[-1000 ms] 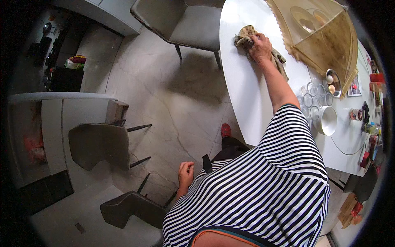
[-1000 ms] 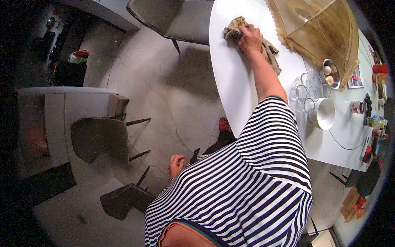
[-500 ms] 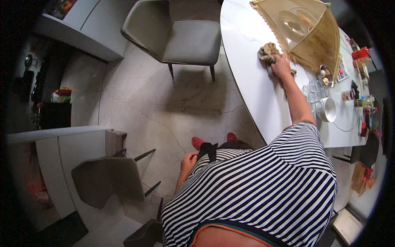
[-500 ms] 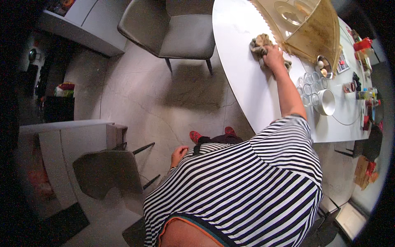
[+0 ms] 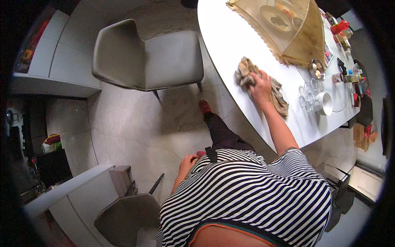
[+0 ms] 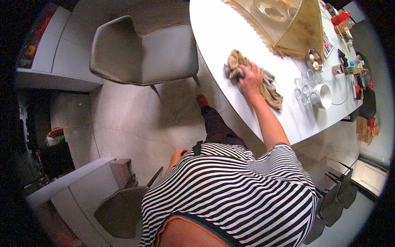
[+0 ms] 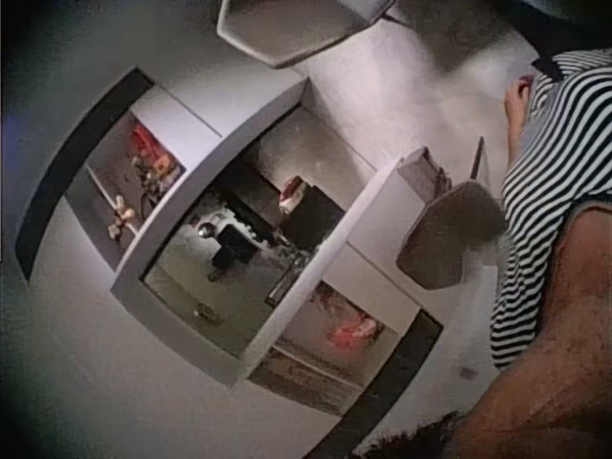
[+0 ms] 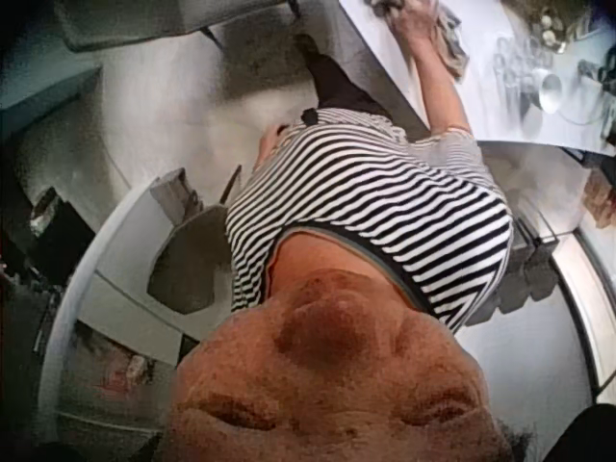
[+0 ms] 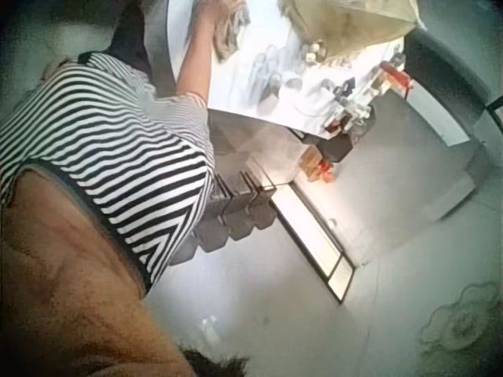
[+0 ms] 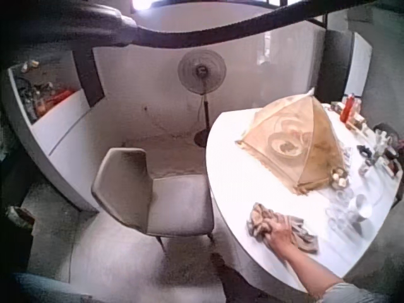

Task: The person wipes a white round dining table with a cloth, removes a food cover, and rearranges several plates and bowls. They continue wiping the table surface and then place the cover back over the dishes.

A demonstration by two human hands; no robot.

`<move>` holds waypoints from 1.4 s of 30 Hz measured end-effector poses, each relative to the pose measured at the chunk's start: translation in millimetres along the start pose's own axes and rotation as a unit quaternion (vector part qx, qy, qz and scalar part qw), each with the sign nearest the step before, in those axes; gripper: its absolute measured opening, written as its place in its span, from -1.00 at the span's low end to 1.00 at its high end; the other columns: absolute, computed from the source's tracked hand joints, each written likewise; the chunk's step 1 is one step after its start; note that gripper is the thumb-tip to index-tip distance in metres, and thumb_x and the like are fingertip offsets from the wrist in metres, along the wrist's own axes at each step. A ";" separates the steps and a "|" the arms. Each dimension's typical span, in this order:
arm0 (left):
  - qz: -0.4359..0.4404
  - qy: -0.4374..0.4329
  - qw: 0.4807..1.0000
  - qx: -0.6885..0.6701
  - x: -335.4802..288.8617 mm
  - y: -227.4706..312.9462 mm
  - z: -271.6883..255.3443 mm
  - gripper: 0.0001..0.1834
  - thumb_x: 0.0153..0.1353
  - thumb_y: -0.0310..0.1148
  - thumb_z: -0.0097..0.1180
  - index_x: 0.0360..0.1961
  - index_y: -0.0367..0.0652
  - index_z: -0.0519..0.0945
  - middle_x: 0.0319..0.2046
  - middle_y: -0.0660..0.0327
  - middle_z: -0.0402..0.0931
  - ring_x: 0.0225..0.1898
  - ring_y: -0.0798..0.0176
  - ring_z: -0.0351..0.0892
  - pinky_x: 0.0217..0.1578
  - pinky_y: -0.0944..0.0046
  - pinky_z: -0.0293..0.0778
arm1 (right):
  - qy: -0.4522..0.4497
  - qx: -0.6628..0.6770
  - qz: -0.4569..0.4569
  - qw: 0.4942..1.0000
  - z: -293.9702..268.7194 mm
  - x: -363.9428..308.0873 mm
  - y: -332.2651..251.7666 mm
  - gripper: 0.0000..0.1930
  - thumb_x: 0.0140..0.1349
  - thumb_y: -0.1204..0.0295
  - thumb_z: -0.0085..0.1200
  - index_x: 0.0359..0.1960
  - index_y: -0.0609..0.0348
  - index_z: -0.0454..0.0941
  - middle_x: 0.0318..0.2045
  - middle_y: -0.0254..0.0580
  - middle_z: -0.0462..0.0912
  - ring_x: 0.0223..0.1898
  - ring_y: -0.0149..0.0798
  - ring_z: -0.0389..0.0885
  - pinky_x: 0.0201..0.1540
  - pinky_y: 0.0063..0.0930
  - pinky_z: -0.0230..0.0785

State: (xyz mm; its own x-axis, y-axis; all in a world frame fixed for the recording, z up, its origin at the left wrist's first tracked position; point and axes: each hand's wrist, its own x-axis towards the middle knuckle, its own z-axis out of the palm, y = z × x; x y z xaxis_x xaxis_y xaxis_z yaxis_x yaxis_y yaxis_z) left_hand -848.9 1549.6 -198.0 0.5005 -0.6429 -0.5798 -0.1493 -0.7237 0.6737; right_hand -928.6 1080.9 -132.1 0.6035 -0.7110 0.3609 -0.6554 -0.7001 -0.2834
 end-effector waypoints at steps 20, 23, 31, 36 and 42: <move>-0.026 -0.047 0.997 0.056 162.2 70.7 -124.9 -0.78 0.26 -0.34 0.16 -0.09 -0.10 0.64 -0.19 0.06 0.58 -0.24 0.09 0.65 -0.18 0.16 0.55 | -0.061 0.067 -0.011 0.996 166.9 392.7 -41.0 -0.61 -0.03 0.28 0.30 -0.08 -0.17 0.67 0.08 -0.15 0.54 0.12 0.02 0.47 0.19 -0.11 0.34; 0.006 -0.053 0.996 0.067 170.2 68.6 -132.7 -0.77 0.26 -0.33 0.16 -0.09 -0.12 0.63 -0.17 0.03 0.58 -0.18 0.03 0.63 -0.15 0.13 0.54 | -0.041 0.051 -0.059 0.996 168.9 354.5 -56.9 -0.55 -0.07 0.32 0.33 -0.03 -0.30 0.68 0.16 -0.30 0.52 0.13 -0.05 0.49 0.18 -0.09 0.38; 0.134 -0.089 0.975 0.155 183.2 53.0 -161.3 -0.77 0.23 -0.31 0.18 -0.12 -0.14 0.64 -0.22 0.03 0.56 -0.20 -0.01 0.61 -0.17 0.10 0.52 | -0.059 0.144 -0.111 0.982 77.2 134.2 -98.8 -0.44 -0.28 0.55 0.39 -0.09 -0.15 0.66 0.20 -0.28 0.47 0.25 -0.04 0.37 0.29 -0.05 0.21; 0.164 -0.157 0.949 0.217 179.9 -8.6 -160.9 -0.76 0.25 -0.26 0.13 -0.10 -0.10 0.62 -0.18 0.06 0.57 -0.13 -0.02 0.61 -0.12 0.06 0.51 | -0.049 0.097 0.009 0.994 -16.8 -41.8 -85.4 -0.46 -0.34 0.57 0.34 -0.17 -0.11 0.63 0.13 -0.21 0.48 0.21 0.00 0.41 0.19 -0.03 0.28; 0.188 -0.261 0.919 0.229 162.7 -92.7 -159.9 -0.70 0.29 -0.19 0.00 -0.06 -0.08 0.59 -0.13 -0.06 0.55 -0.05 -0.16 0.55 -0.02 0.01 0.45 | -0.072 0.032 0.215 0.973 -101.0 -187.1 -65.1 -0.49 -0.32 0.66 0.30 -0.20 -0.06 0.68 0.12 -0.16 0.51 0.17 0.02 0.46 0.24 -0.16 0.36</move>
State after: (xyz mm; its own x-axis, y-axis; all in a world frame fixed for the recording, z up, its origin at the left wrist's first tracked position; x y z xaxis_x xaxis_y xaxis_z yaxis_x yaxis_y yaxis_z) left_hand -617.3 1552.1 -281.6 -0.1199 -0.8146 -0.5674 -0.6309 -0.3788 0.6771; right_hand -1044.7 1266.2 -91.5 0.3396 -0.9380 0.0696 -0.8344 -0.3346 -0.4379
